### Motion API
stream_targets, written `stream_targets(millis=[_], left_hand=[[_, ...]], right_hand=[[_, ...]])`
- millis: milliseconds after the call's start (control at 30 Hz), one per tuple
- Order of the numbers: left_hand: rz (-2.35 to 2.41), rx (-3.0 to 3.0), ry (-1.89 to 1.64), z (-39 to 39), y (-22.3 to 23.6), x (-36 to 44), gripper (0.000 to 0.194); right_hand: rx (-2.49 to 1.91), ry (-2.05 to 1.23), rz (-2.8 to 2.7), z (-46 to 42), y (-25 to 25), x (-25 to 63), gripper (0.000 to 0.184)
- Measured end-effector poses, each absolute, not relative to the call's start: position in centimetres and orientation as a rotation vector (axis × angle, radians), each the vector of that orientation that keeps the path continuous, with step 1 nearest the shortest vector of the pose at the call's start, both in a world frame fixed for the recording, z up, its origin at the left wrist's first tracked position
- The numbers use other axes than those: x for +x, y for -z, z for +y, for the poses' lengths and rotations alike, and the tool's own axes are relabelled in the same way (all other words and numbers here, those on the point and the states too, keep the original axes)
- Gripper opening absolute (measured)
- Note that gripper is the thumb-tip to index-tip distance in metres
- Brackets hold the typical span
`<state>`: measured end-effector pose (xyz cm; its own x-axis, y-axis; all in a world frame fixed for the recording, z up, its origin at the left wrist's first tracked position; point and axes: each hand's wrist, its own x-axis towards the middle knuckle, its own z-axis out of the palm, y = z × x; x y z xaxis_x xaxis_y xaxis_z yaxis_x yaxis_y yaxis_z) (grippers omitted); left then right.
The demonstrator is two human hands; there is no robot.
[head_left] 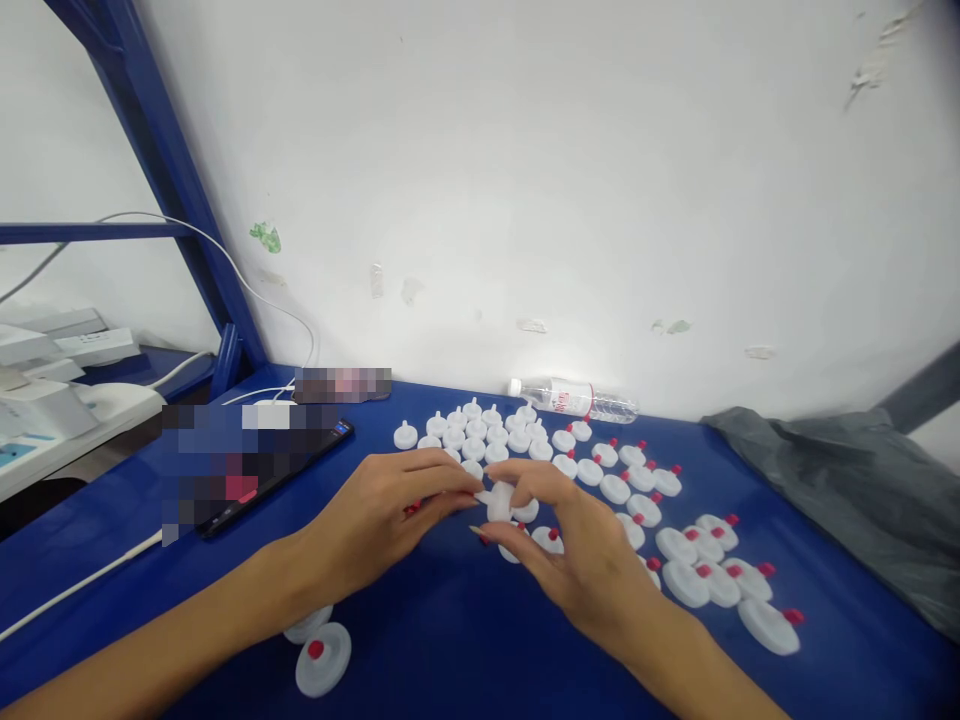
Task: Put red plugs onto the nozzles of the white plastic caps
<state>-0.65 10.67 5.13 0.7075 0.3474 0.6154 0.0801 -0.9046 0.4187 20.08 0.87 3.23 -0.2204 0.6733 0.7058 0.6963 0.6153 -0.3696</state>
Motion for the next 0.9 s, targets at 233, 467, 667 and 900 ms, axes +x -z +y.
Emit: stream_targets(millis=[233, 467, 667, 900], left_hand=[[0.451, 2.466, -1.124, 10.1, -6.0, -0.7, 0.01], [0.463, 2.584, -1.109, 10.9, -5.2, -0.9, 0.014], [0.335, 2.739, -1.046, 10.8, -4.9, -1.1, 0.019], [0.36, 2.688, -1.045, 9.6, -5.5, -1.1, 0.026]], right_hand=[[-1.169, -0.23, -1.716, 0.8, -3.5, 19.3, 0.051], [-1.178, 0.054, -1.79, 0.9, -3.7, 19.6, 0.033], [-1.063, 0.191, -1.813, 0.8, -3.6, 19.2, 0.038], [-0.97, 0.26, -1.876, 0.3, -3.7, 18.6, 0.043]])
